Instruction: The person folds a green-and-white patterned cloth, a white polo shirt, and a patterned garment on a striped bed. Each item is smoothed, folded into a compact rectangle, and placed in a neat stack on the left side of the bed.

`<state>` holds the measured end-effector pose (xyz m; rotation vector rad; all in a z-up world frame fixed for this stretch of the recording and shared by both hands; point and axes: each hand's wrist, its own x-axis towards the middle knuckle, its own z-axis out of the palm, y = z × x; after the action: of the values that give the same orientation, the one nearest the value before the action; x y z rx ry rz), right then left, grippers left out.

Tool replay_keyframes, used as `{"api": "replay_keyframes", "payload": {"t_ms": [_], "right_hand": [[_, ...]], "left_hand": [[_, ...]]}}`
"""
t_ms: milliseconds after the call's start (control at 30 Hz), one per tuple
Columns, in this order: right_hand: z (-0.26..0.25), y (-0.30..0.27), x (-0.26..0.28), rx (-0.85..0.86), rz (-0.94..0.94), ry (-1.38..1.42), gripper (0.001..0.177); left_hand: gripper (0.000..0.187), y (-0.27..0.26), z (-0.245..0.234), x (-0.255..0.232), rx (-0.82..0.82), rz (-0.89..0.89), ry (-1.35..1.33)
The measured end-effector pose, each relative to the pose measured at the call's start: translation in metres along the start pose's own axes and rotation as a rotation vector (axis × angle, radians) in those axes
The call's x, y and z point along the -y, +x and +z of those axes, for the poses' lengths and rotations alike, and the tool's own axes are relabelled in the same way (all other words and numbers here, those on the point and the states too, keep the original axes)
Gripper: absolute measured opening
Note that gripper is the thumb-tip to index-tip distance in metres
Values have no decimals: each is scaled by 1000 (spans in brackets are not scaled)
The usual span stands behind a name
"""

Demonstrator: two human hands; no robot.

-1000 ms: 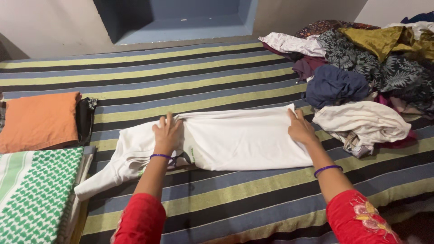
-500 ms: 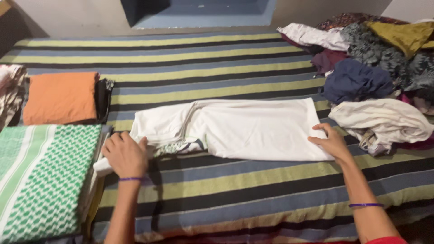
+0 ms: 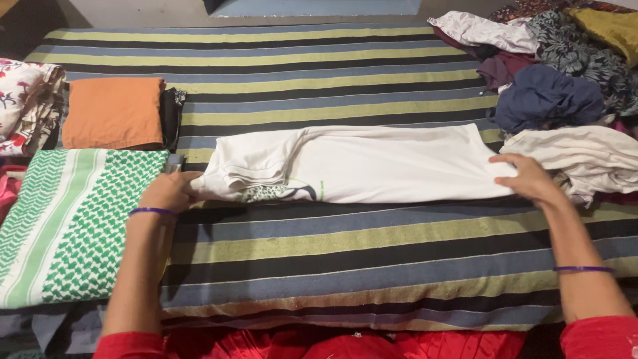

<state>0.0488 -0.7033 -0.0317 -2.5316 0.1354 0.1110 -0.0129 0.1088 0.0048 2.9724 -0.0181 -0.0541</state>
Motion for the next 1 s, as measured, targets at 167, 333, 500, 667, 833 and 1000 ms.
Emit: {"api": "replay_keyframes", "payload": {"t_ms": [167,333,500,667,833,1000], "right_hand": [[-14,10,-10,-16,-319,-343,68],[15,-36,49,-15,54,-766,74],[76,-63,163,-169,-380,-437,57],[164,-52,265,225,-520,455,44],[250,-15,333,401,-90,1077,54],[281,18,362,411,190,1216,51]], "left_hand": [[26,-10,-14,-13,132,-136,284],[49,-35,-12,-47,-254,39,288],[43,-13,10,-93,-420,152,-45],[34,33,52,-93,-414,-251,-281],[44,67,78,-77,-349,-492,-404],[36,86,89,-81,-242,-624,-481]]}}
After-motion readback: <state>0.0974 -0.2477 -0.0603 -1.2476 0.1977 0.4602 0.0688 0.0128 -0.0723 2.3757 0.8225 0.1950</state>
